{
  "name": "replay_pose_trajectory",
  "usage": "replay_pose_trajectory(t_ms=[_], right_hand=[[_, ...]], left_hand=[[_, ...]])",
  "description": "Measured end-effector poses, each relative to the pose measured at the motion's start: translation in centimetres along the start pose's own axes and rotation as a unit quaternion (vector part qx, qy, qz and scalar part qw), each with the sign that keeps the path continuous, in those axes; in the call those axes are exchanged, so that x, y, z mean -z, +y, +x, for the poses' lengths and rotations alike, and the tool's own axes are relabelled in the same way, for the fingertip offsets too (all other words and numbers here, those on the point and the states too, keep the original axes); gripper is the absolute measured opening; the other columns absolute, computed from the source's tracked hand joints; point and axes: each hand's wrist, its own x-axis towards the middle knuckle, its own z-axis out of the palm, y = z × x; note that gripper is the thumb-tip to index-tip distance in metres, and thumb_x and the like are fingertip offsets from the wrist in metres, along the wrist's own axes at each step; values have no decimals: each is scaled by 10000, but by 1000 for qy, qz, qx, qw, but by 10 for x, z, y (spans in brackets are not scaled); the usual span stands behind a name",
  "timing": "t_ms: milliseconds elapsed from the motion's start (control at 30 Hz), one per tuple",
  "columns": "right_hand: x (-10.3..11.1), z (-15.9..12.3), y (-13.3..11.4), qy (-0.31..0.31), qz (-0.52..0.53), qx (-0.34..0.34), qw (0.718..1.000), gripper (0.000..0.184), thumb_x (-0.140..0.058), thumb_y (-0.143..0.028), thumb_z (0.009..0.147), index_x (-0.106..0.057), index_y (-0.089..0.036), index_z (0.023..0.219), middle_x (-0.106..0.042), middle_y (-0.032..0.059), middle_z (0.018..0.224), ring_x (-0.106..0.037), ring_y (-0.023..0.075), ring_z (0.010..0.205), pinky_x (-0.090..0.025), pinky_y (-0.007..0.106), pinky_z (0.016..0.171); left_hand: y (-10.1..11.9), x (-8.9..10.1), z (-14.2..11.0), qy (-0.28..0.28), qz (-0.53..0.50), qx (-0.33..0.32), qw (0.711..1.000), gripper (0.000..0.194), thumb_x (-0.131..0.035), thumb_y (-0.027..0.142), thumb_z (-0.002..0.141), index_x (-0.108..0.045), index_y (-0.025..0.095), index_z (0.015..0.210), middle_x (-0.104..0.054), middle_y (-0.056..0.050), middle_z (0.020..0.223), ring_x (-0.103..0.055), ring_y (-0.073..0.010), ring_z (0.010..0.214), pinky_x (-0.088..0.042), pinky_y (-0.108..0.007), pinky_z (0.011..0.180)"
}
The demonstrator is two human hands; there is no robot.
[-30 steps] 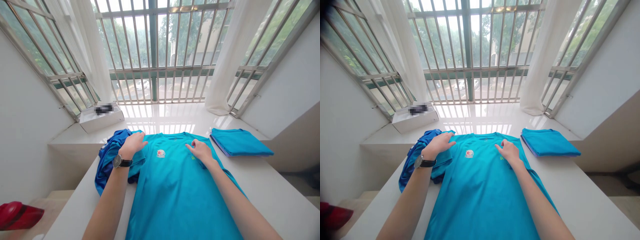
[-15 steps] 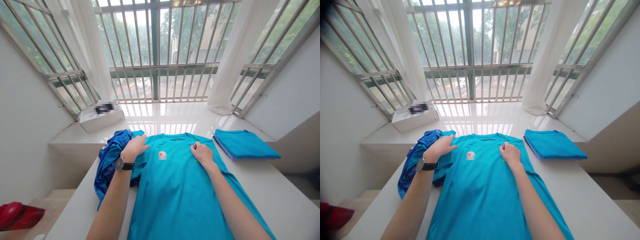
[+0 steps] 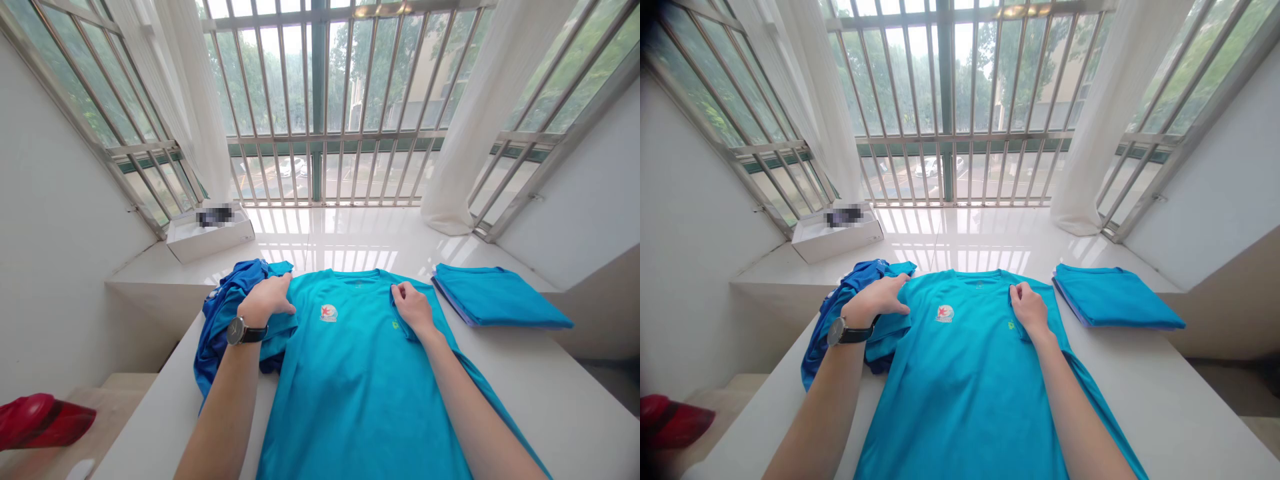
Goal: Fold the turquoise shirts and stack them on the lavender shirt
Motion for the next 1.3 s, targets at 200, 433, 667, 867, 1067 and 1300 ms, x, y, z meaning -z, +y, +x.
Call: replay_pose_trajectory(t_ms=[200, 433, 667, 867, 1067, 1300], right_hand=[[1, 3, 2, -37, 23, 8, 999, 300, -451, -492, 912, -578, -242, 805, -707, 56, 776, -644, 222, 768, -387, 283, 644], [9, 8, 4, -69, 73, 16, 995, 273, -518, -489, 857, -615, -235, 828, -716, 54, 728, -657, 238, 760, -428, 315, 696], [21, -9, -42, -122, 170, 76, 975, 327, -480, -513, 891, -610, -213, 895, -697, 51, 760, -647, 206, 717, -471, 329, 698], [-3, -54, -101, -334, 257, 185, 888, 343, -659, -541, 815, -699, -235, 965, -730, 24, 896, -667, 187, 776, -518, 304, 691], [-20, -77, -125, -402, 399, 142, 812, 410, -674, -566, 811, -646, -251, 1072, -697, 32, 1055, -657, 204, 912, -530, 327, 757], [-10, -73, -126, -445, 515, -44, 731, 424, -788, -478, 749, -687, -222, 1072, -714, 30, 922, -653, 158, 783, -518, 267, 663]], left_hand=[[-5, 6, -6, -1, -16, -25, 1000, 559, -584, 228, 800, -477, 204, 1348, -641, -118, 1231, -632, -286, 1076, -489, -285, 759], [-22, 8, -11, -37, -114, -64, 991, 527, -556, 275, 817, -485, 220, 1336, -636, -57, 1059, -640, -196, 806, -465, -235, 595], [-20, 7, -8, -6, -191, -122, 974, 375, -462, 305, 901, -518, 234, 1266, -612, -37, 966, -590, -158, 708, -457, -234, 588], [0, -9, 12, -44, -337, -219, 915, 412, -479, 373, 911, -485, 252, 1305, -570, -8, 948, -498, -95, 599, -486, -215, 554], [23, -18, 19, -42, -363, -207, 908, 372, -499, 290, 890, -516, 232, 1257, -539, -43, 1048, -552, -101, 661, -537, -215, 540], [37, -30, 28, -52, -414, -242, 876, 355, -480, 232, 885, -512, 230, 1238, -549, -65, 1121, -630, -108, 691, -560, -213, 540]])
